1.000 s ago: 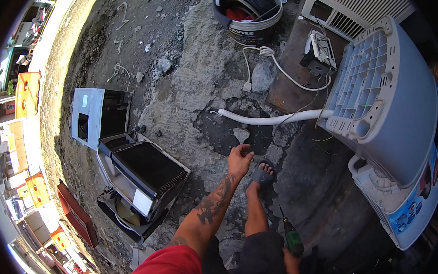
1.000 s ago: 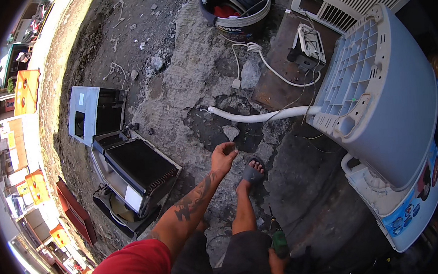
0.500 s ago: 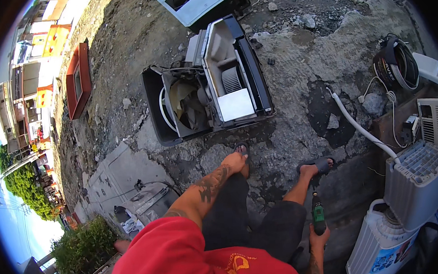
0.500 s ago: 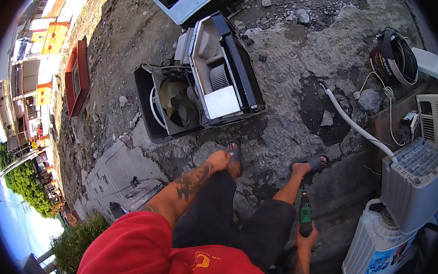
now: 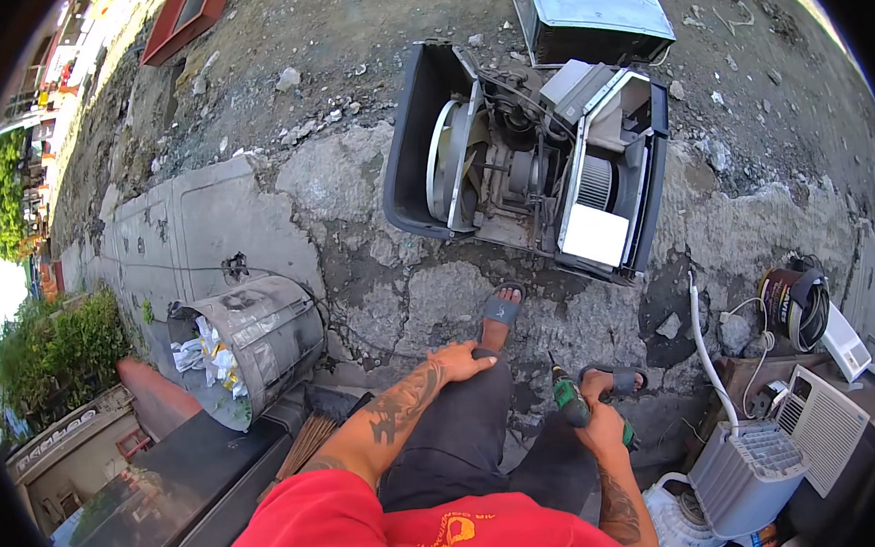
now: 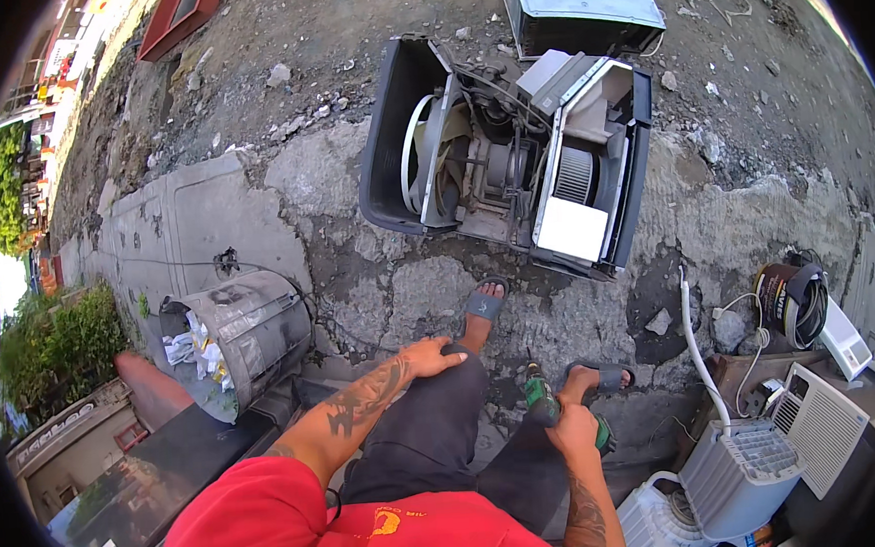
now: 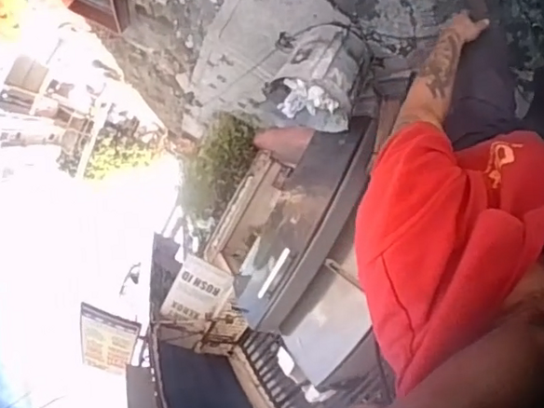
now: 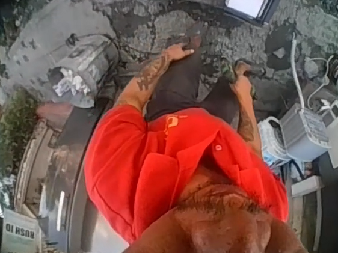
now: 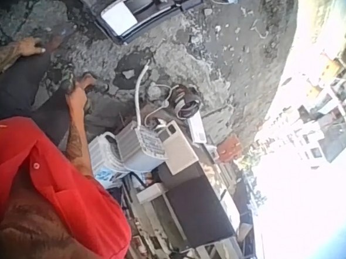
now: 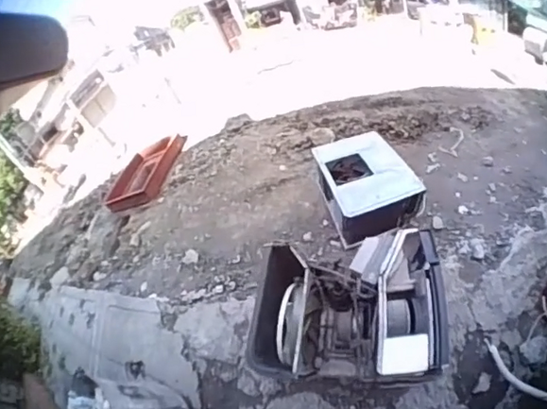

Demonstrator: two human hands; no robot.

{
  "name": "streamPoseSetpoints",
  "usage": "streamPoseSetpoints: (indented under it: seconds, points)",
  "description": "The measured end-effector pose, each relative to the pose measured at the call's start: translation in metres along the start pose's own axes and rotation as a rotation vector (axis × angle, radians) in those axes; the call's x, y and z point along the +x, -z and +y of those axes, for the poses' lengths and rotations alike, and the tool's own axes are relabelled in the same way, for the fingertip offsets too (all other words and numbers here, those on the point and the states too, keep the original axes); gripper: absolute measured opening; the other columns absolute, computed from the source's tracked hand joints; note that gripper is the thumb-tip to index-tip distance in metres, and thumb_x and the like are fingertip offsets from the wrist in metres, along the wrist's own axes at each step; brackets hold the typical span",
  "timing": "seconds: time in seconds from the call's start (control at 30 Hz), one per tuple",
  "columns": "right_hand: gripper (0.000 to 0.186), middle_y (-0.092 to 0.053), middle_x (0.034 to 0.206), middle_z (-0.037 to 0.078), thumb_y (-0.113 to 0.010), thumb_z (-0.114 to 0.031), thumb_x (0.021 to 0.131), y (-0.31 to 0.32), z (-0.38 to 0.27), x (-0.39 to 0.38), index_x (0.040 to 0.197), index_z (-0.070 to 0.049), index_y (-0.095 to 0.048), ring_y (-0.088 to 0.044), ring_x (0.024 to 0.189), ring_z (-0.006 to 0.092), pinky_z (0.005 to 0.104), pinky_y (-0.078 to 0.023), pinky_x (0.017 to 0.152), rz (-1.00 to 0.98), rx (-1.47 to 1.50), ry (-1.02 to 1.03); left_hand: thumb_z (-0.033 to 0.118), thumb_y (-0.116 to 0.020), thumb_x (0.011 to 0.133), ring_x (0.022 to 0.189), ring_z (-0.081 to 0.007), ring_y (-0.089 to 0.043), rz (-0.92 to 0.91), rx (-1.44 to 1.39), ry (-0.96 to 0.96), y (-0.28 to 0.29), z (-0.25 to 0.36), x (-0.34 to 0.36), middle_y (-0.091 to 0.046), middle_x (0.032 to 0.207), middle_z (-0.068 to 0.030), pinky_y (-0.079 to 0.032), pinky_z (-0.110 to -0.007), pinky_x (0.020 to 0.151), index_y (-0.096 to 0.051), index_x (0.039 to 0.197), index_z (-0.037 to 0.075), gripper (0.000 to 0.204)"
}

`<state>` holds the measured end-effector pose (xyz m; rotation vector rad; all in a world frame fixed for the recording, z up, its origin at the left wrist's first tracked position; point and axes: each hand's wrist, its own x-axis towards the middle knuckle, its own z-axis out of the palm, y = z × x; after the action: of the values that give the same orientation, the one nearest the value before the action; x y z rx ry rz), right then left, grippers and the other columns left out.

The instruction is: Disassembling an air conditioning unit using a cordless drill to remove screws and inspect internal components.

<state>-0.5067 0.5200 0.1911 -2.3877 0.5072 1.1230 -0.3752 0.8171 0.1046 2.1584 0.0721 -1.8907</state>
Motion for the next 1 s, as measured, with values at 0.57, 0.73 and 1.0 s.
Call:
streamPoseSetpoints:
  seconds: [0.57, 0.73, 1.0]
  points:
    - [0.041, -0.068, 0.091, 0.021, -0.065, -0.024, 0.075, 0.024, -0.015, 0.039, 0.112, -0.008, -0.063, -0.065, 0.088, 0.0388, 0.0465, -0.051, 0.076, -0.056, -0.131, 0.172, 0.034, -0.061, 0.086, 0.107, -0.0383, -0.060, 0.420, -0.382, -0.204, -0.041, 0.038, -0.017, -0.063, 0.114, -0.0228, -0.046, -0.043, 0.095, -0.054, 0.127, 0.005, 0.051]
    - [0.048, -0.067, 0.091, 0.023, -0.070, -0.020, 0.068, 0.037, 0.012, 0.026, 0.113, -0.006, -0.062, -0.064, 0.088, 0.0406, 0.0470, -0.050, 0.076, 0.034, 0.008, 0.235, 0.029, -0.061, 0.086, 0.099, -0.0370, -0.064, 0.541, -0.544, 0.007, -0.053, 0.017, -0.014, -0.067, 0.101, -0.0219, -0.049, -0.042, 0.086, -0.054, 0.127, 0.008, 0.047]
    - [0.046, -0.068, 0.093, 0.023, -0.066, -0.022, 0.073, 0.057, -0.017, 0.035, 0.115, -0.006, -0.062, -0.065, 0.089, 0.0404, 0.0461, -0.051, 0.077, -0.032, -0.025, 0.238, 0.023, -0.064, 0.085, 0.093, -0.0305, -0.065, 0.681, -0.595, -0.124, -0.047, -0.008, -0.009, -0.065, 0.102, -0.0177, -0.050, -0.040, 0.084, -0.057, 0.121, 0.002, 0.043]
